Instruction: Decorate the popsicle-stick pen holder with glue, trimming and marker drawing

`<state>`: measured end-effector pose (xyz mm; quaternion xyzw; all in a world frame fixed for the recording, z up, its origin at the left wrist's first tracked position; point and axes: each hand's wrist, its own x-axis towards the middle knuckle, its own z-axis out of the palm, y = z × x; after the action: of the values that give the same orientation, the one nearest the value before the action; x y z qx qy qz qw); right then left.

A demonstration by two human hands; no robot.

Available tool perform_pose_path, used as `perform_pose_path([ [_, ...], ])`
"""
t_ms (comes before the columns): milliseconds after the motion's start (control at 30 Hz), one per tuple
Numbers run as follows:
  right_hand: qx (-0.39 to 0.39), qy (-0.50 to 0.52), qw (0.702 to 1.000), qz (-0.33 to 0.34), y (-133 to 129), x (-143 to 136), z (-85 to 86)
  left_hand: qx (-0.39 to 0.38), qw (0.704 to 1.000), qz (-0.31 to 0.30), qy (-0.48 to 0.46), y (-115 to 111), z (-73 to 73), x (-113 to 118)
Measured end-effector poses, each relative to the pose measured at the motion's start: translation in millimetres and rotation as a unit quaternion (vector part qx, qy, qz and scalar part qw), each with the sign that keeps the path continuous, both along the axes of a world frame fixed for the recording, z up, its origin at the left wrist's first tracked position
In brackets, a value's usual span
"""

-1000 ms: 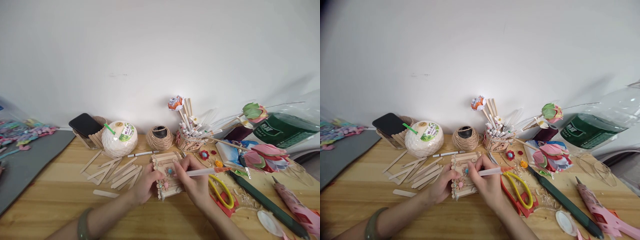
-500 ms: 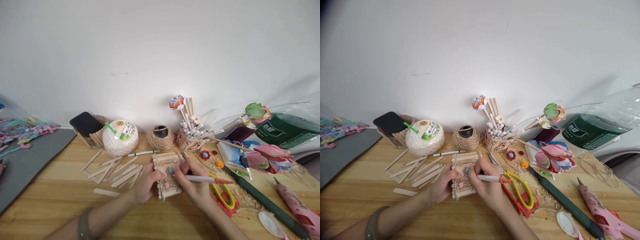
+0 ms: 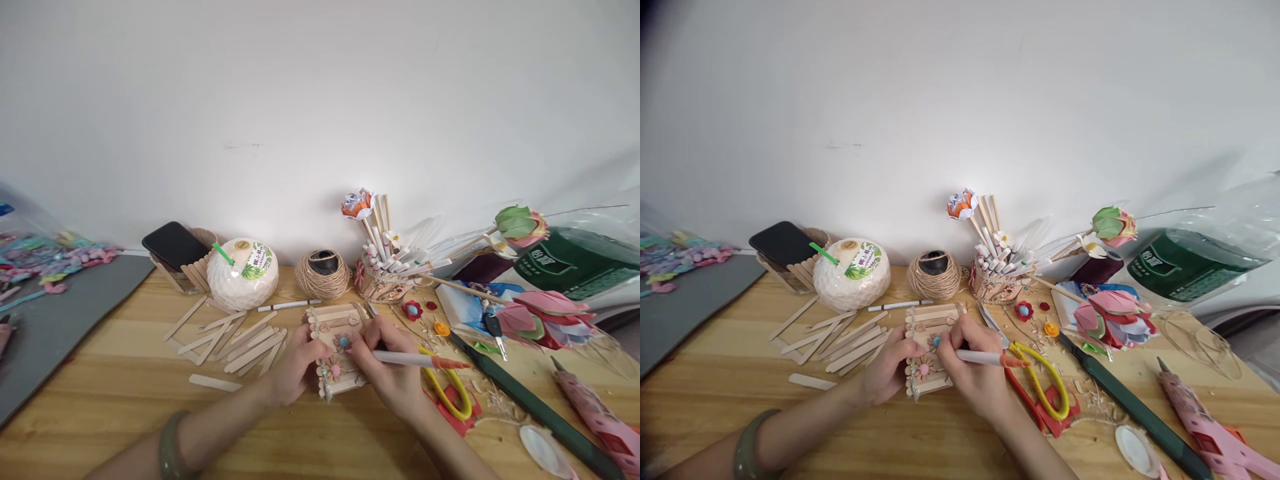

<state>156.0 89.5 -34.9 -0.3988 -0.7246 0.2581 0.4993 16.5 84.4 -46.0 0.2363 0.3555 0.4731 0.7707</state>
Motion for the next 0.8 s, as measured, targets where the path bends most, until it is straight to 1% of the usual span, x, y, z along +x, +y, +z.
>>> perform_pose_path([
  [433, -0.011, -0.006, 1.000, 0.002, -0.7, 1.4, 1.7, -0.007, 1.000, 0.006, 0.007, -0.2, -0.6, 0.6],
  [800, -0.008, 0.008, 1.000, -0.023, -0.8, 0.5, 1.9, 0.002, 1.000, -0.002, 0.000, -0.6, 1.2, -0.4],
])
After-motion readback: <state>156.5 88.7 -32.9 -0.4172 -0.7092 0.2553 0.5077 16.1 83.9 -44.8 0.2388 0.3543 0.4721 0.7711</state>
